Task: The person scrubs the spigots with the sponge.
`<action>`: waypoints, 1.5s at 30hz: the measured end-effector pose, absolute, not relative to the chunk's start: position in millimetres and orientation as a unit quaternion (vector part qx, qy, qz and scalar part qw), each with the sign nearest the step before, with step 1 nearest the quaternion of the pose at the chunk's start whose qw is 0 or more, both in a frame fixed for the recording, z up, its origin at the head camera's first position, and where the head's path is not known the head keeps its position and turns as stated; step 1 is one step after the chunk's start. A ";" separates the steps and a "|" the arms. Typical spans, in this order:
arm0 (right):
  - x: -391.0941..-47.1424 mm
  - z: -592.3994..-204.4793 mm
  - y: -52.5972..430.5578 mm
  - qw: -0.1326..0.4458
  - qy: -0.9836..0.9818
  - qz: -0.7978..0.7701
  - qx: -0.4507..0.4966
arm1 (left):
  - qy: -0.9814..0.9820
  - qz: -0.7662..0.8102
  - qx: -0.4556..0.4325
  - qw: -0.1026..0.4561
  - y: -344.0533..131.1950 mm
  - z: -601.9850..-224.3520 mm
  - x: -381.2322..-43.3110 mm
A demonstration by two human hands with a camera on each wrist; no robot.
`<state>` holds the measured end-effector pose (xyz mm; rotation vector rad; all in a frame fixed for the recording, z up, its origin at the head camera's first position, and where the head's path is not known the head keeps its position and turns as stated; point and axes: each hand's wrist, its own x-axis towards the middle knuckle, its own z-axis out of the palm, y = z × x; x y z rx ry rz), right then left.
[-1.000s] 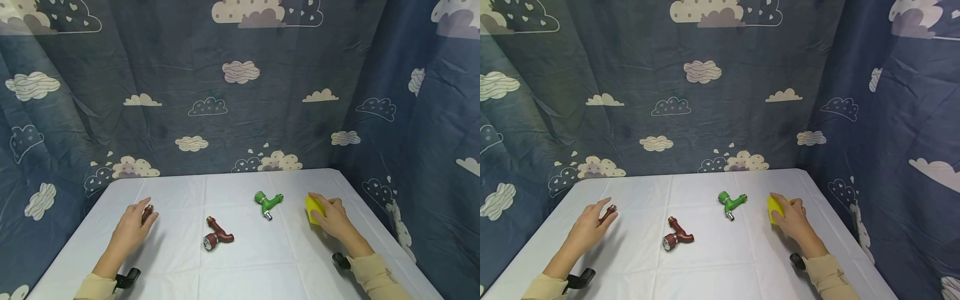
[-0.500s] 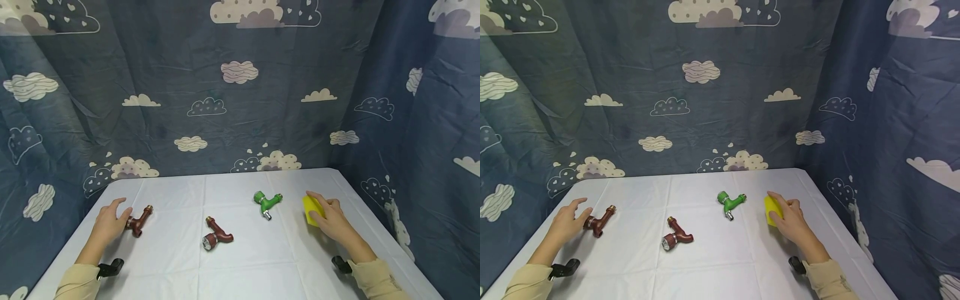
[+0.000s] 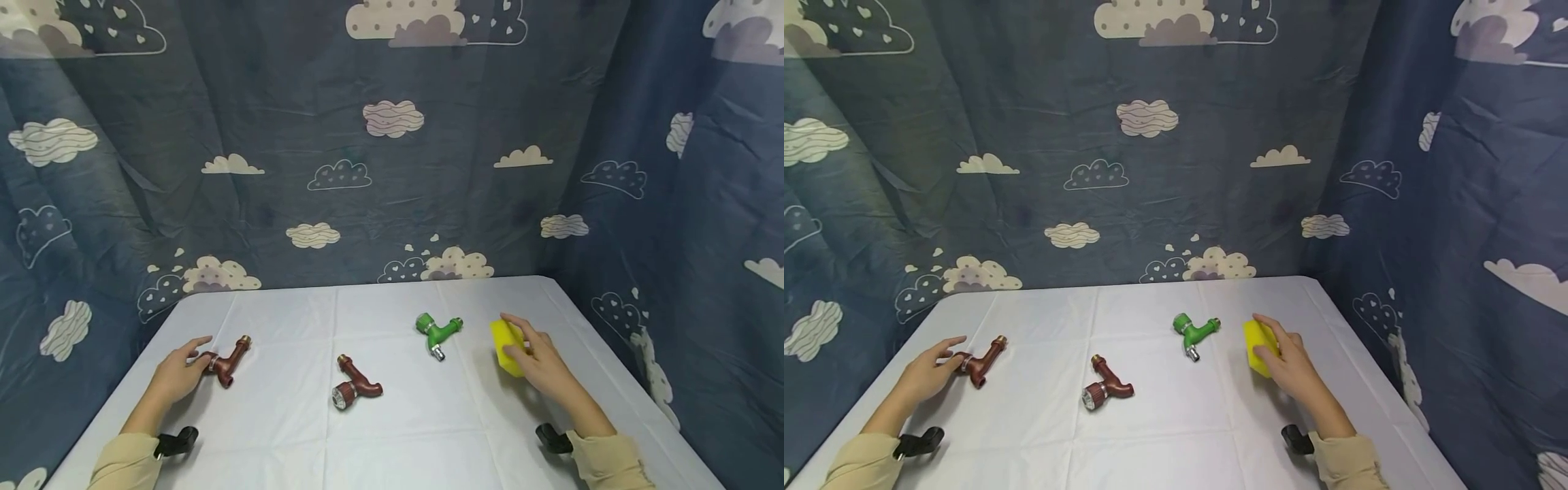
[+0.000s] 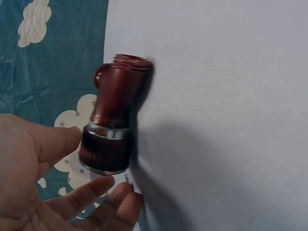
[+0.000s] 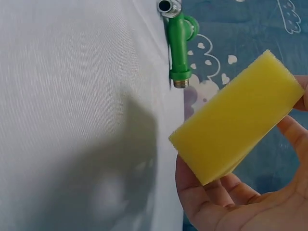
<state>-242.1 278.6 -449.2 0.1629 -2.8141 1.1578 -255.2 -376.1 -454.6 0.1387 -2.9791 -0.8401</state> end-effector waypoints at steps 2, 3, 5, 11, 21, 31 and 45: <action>-241.7 -450.9 277.9 0.050 -0.916 0.395 0.057 | -0.959 -0.277 0.047 0.021 -376.1 -458.3 -255.2; -241.9 -451.9 277.5 0.051 -0.913 0.401 0.061 | -0.958 -0.282 0.047 0.021 -376.2 -459.6 -255.0; -242.0 -454.1 276.1 0.045 -0.907 0.414 0.062 | -0.957 -0.287 0.044 0.018 -377.1 -461.5 -253.9; -241.6 -459.0 271.5 0.005 -0.897 0.441 0.026 | -0.950 -0.309 0.042 -0.009 -380.2 -465.1 -251.7; -242.3 -462.9 272.0 -0.004 -0.888 0.460 0.016 | -0.943 -0.326 0.061 -0.034 -384.4 -463.7 -251.7; -241.3 -466.7 270.8 0.003 -0.890 0.455 0.019 | -0.943 -0.328 0.049 0.017 -382.8 -466.4 -247.9; -240.3 -467.3 265.4 0.023 -0.887 0.459 0.038 | -0.875 -0.478 0.075 0.021 -370.7 -462.8 -246.3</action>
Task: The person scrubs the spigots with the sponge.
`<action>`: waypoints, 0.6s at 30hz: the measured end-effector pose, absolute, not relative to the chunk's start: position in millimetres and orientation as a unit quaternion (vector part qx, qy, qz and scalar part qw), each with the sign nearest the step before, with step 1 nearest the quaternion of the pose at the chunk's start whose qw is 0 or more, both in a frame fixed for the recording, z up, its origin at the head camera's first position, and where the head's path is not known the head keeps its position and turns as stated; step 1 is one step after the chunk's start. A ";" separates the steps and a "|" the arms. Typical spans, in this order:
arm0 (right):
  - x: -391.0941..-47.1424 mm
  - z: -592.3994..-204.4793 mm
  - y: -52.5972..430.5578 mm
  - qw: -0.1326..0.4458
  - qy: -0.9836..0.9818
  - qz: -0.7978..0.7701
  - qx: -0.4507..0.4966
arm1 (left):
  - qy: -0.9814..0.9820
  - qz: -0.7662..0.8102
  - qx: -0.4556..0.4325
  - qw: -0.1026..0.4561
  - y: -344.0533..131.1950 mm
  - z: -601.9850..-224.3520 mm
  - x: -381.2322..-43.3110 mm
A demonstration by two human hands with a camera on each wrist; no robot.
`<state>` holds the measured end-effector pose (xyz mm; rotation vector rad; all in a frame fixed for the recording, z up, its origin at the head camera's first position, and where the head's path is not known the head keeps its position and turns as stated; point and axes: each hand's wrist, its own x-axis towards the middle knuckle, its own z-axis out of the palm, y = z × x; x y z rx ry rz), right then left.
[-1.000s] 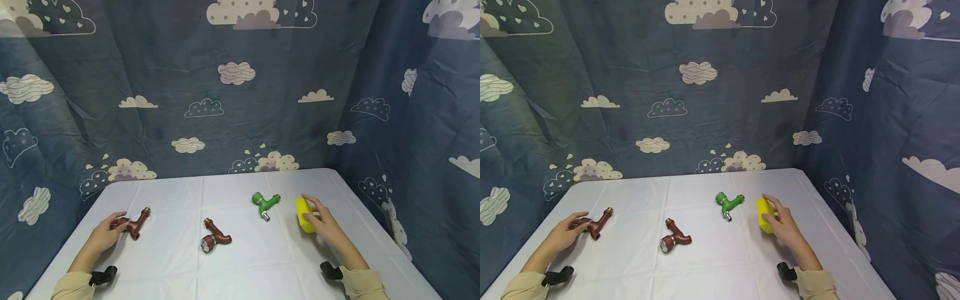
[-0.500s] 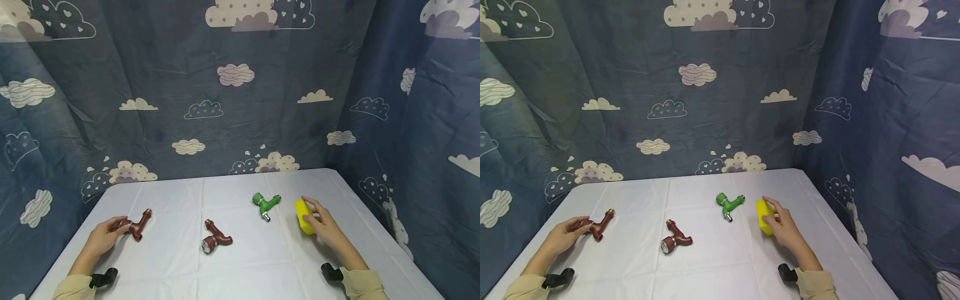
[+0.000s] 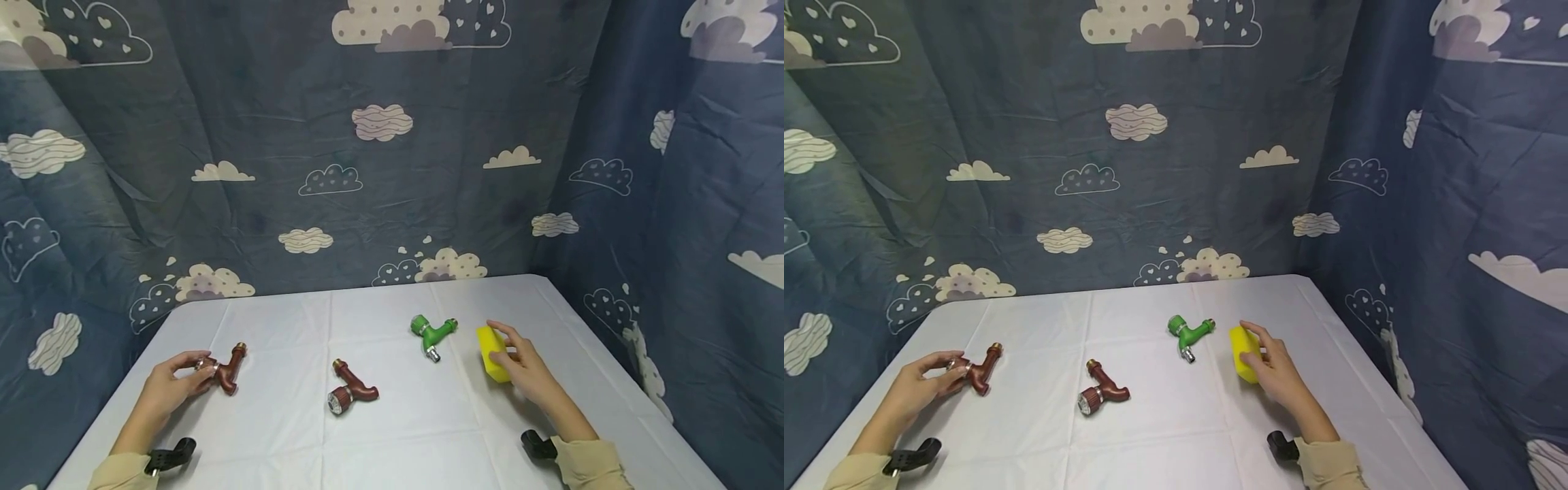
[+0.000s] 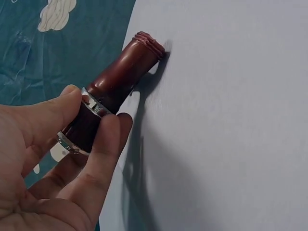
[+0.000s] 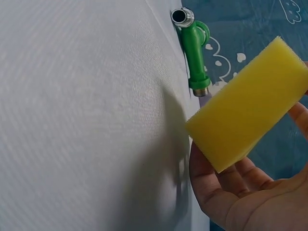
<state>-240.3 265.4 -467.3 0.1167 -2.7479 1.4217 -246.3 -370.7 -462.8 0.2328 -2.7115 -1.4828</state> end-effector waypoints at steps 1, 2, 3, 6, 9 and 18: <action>-239.8 -467.6 264.9 0.023 -0.888 0.458 0.036 | -0.870 -0.486 0.073 0.021 -369.8 -463.6 -246.4; -239.1 -467.7 264.4 0.023 -0.889 0.457 0.035 | -0.866 -0.495 0.071 0.021 -368.8 -464.3 -246.5; -238.5 -467.8 263.9 0.024 -0.889 0.456 0.034 | -0.862 -0.502 0.070 0.021 -367.9 -465.1 -246.9; -237.0 -467.6 262.3 0.027 -0.889 0.456 0.033 | -0.849 -0.524 0.069 0.021 -365.0 -467.2 -247.9; -236.5 -466.6 261.2 0.036 -0.888 0.456 0.041 | -0.834 -0.546 0.070 0.025 -361.5 -468.4 -249.1; -234.6 -456.7 254.7 0.060 -0.893 0.441 0.066 | -0.786 -0.616 0.024 0.037 -337.5 -455.4 -249.2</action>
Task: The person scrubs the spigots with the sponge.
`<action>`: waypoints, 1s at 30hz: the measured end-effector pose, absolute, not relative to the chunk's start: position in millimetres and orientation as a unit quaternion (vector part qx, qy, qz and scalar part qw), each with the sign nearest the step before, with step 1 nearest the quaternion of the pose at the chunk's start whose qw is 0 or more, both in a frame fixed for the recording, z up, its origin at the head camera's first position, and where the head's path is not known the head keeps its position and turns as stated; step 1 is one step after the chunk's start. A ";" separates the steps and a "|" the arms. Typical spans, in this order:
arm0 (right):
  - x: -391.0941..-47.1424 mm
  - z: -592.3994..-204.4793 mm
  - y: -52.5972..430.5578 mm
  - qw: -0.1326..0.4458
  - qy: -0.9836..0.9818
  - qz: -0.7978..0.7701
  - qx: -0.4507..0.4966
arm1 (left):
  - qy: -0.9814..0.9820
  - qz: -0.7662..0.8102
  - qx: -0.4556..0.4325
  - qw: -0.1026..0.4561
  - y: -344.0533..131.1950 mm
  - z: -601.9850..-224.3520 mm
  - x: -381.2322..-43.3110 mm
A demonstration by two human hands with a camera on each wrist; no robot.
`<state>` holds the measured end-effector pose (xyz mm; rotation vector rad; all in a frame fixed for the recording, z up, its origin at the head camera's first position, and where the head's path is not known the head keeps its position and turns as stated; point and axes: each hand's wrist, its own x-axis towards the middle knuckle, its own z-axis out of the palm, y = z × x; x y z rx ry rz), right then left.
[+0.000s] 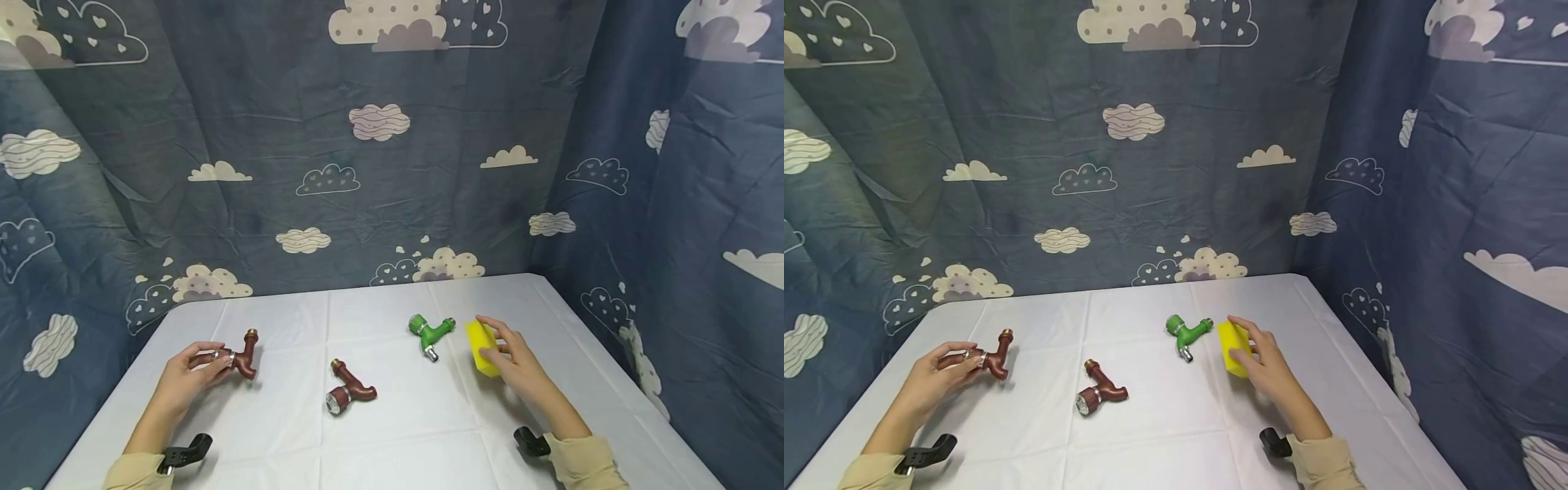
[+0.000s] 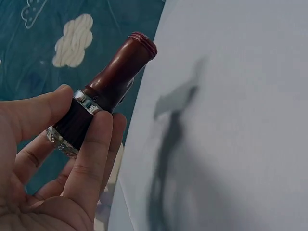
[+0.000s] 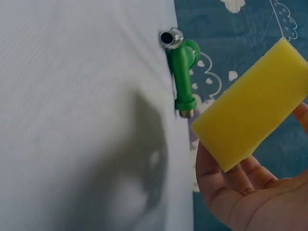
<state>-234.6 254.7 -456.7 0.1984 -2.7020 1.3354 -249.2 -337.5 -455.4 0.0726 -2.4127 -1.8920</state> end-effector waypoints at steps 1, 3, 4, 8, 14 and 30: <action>-234.7 -455.0 253.3 0.063 -0.893 0.440 0.070 | -0.784 -0.619 0.022 0.038 -333.7 -452.9 -248.9; -235.1 -451.9 250.3 0.072 -0.893 0.436 0.083 | -0.786 -0.617 0.016 0.036 -326.7 -448.2 -248.4; -235.4 -450.1 248.8 0.077 -0.893 0.436 0.088 | -0.785 -0.618 0.012 0.034 -323.1 -445.7 -248.2; -235.1 -442.1 242.0 0.092 -0.888 0.437 0.110 | -0.778 -0.628 -0.005 0.026 -306.4 -435.3 -247.1; -231.5 -429.8 227.5 0.103 -0.878 0.447 0.137 | -0.771 -0.637 -0.031 0.013 -278.5 -423.2 -243.2; -200.0 -430.3 172.3 0.188 -0.862 0.387 0.266 | -0.742 -0.653 -0.146 -0.048 -196.4 -408.2 -226.0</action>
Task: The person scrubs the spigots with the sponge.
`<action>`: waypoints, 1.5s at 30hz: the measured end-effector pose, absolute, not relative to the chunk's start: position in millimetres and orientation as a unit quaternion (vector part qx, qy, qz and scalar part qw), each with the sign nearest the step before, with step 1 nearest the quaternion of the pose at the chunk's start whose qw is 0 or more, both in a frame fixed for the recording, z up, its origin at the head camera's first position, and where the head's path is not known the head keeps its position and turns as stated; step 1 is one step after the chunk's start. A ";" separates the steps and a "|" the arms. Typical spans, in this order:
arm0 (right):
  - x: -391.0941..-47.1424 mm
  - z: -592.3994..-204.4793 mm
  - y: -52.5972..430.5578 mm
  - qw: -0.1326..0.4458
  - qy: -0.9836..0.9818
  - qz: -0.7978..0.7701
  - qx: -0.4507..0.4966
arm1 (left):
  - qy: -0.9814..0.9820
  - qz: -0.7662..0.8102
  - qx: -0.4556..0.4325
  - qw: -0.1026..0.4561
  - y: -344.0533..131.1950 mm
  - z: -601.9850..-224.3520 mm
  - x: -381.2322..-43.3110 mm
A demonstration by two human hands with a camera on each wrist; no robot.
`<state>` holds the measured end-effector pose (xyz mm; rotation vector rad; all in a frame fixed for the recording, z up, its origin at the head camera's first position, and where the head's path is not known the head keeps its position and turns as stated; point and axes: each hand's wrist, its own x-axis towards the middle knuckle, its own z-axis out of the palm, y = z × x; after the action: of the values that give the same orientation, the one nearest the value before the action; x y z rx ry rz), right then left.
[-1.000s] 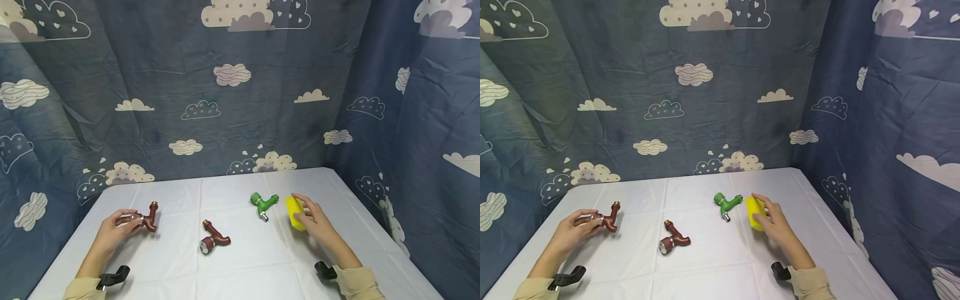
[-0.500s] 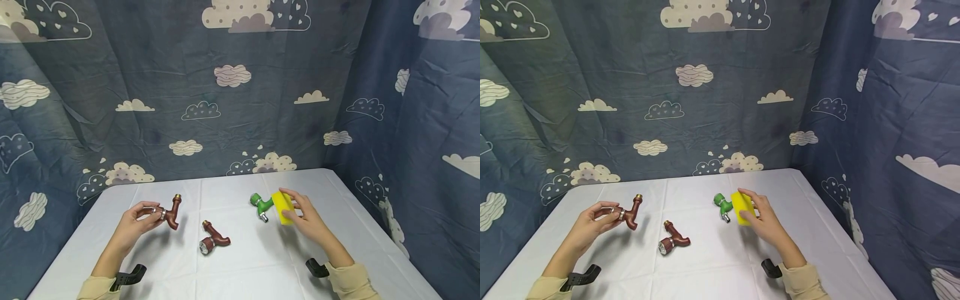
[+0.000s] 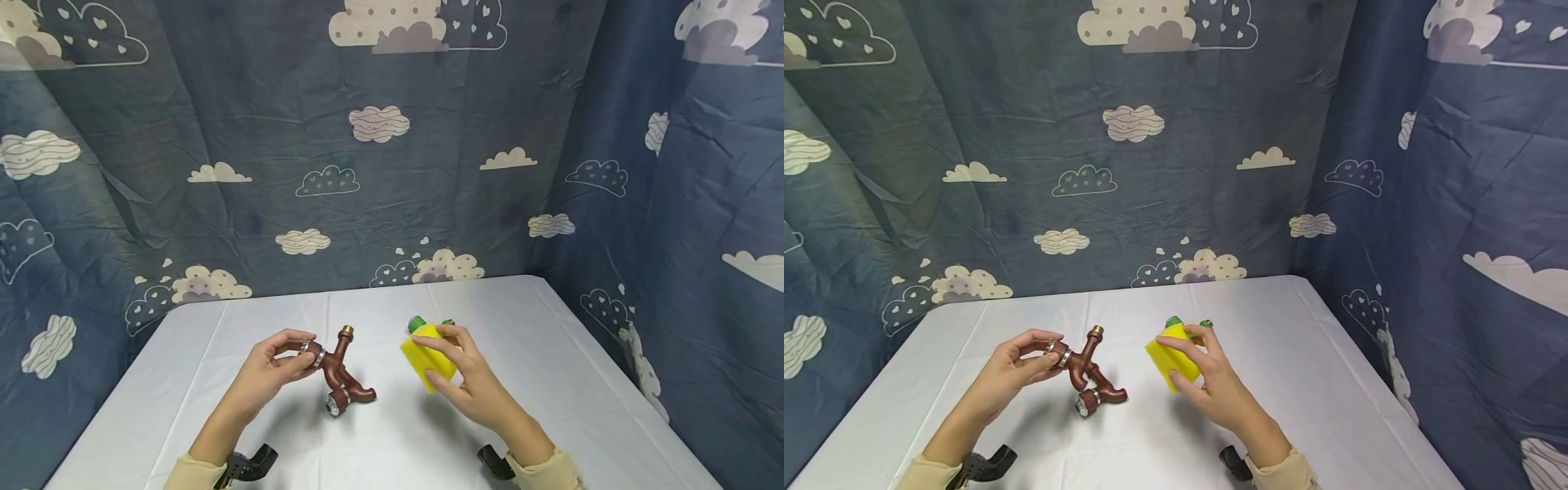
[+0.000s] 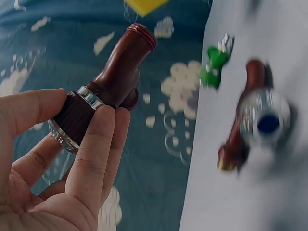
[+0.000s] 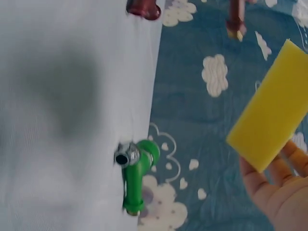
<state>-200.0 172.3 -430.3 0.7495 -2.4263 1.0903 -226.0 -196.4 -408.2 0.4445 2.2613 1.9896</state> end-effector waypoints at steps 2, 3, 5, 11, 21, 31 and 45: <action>-197.2 -432.3 166.4 0.204 -0.854 0.379 0.293 | 0.738 0.651 0.167 0.059 -186.4 -406.8 -224.3; -196.2 -433.5 163.7 0.213 -0.847 0.376 0.308 | 0.735 0.651 0.177 0.065 -181.5 -406.5 -223.6; -194.6 -435.3 159.3 0.232 -0.836 0.367 0.336 | 0.732 0.648 0.196 0.077 -172.6 -406.2 -222.3; -188.9 -435.9 148.7 0.263 -0.816 0.333 0.392 | 0.728 0.640 0.226 0.096 -150.4 -406.8 -218.9; -180.6 -449.4 142.3 0.275 -0.820 0.284 0.414 | 0.742 0.614 0.241 0.117 -133.5 -410.8 -209.2; -193.1 -454.3 151.5 0.306 -0.823 0.295 0.378 | 0.725 0.619 0.277 0.120 -134.8 -409.6 -208.1; -193.1 -455.3 152.1 0.343 -0.815 0.319 0.342 | 0.729 0.615 0.278 0.108 -133.3 -403.1 -204.1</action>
<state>-193.1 152.1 -455.3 0.8892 -2.1169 0.8292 -204.1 -133.3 -403.1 0.8187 2.1464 1.8110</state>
